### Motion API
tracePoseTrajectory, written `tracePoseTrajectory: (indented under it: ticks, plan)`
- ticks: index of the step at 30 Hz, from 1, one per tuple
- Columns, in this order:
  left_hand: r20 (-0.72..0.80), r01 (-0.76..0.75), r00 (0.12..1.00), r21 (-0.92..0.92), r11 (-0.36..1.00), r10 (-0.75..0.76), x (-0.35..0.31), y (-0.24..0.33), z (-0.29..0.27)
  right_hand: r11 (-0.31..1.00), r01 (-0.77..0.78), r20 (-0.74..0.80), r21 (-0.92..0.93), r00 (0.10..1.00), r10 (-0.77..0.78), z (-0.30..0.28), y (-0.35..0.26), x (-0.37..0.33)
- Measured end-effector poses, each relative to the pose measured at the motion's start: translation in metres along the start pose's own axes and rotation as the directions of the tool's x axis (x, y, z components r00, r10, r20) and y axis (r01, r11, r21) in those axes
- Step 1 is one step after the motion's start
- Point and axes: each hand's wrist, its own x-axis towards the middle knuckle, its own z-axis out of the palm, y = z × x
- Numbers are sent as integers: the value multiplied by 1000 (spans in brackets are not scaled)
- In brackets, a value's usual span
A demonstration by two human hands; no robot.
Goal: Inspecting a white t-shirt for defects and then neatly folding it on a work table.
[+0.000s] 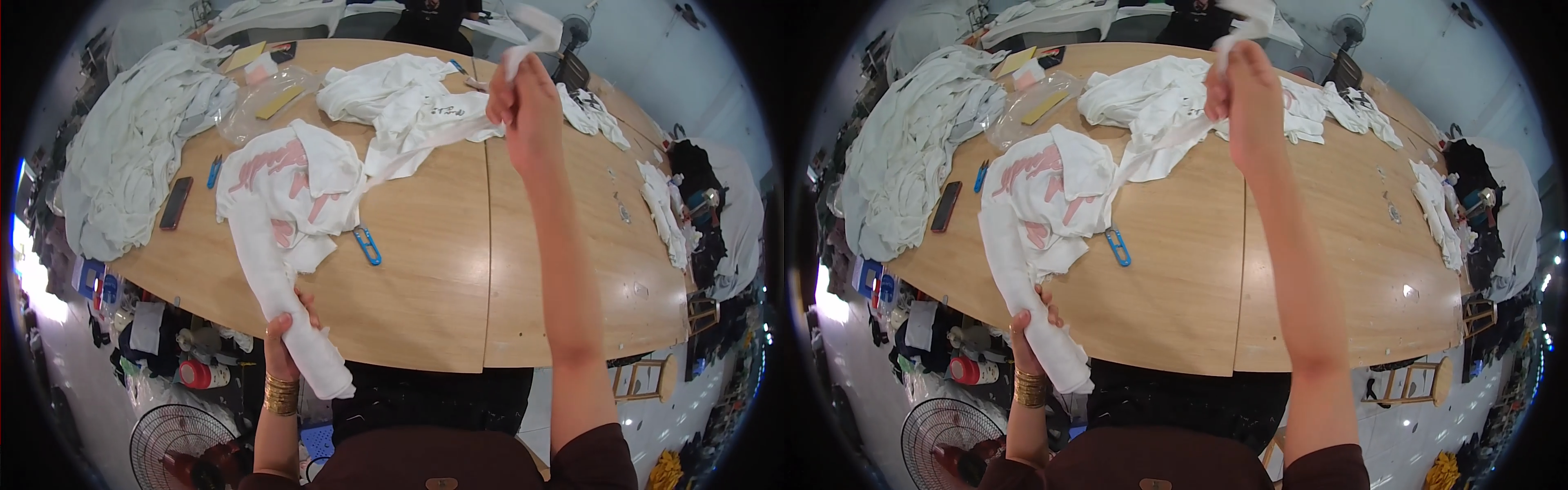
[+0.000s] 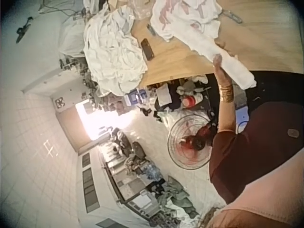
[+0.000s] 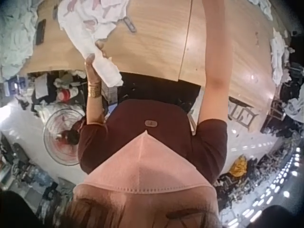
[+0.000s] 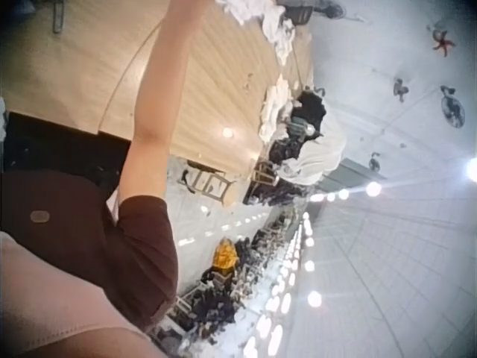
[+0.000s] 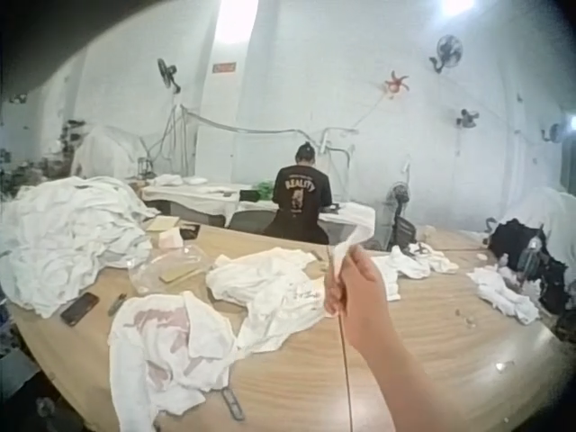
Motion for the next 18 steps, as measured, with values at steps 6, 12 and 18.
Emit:
tracePoseTrajectory:
  ticks: [6,12,18]
  plan:
    - [371,4,928,117,993,-47,32,-13,81,479,-368,-362,-797,926,109,100,73,-78]
    - [541,187,707,478,858,-456,70,-47,114,818,-233,-714,-526,643,-276,93,15,-115]
    - [473,-324,809,855,405,-350,105,-47,101,798,-7,-576,-603,696,-429,89,-96,-212]
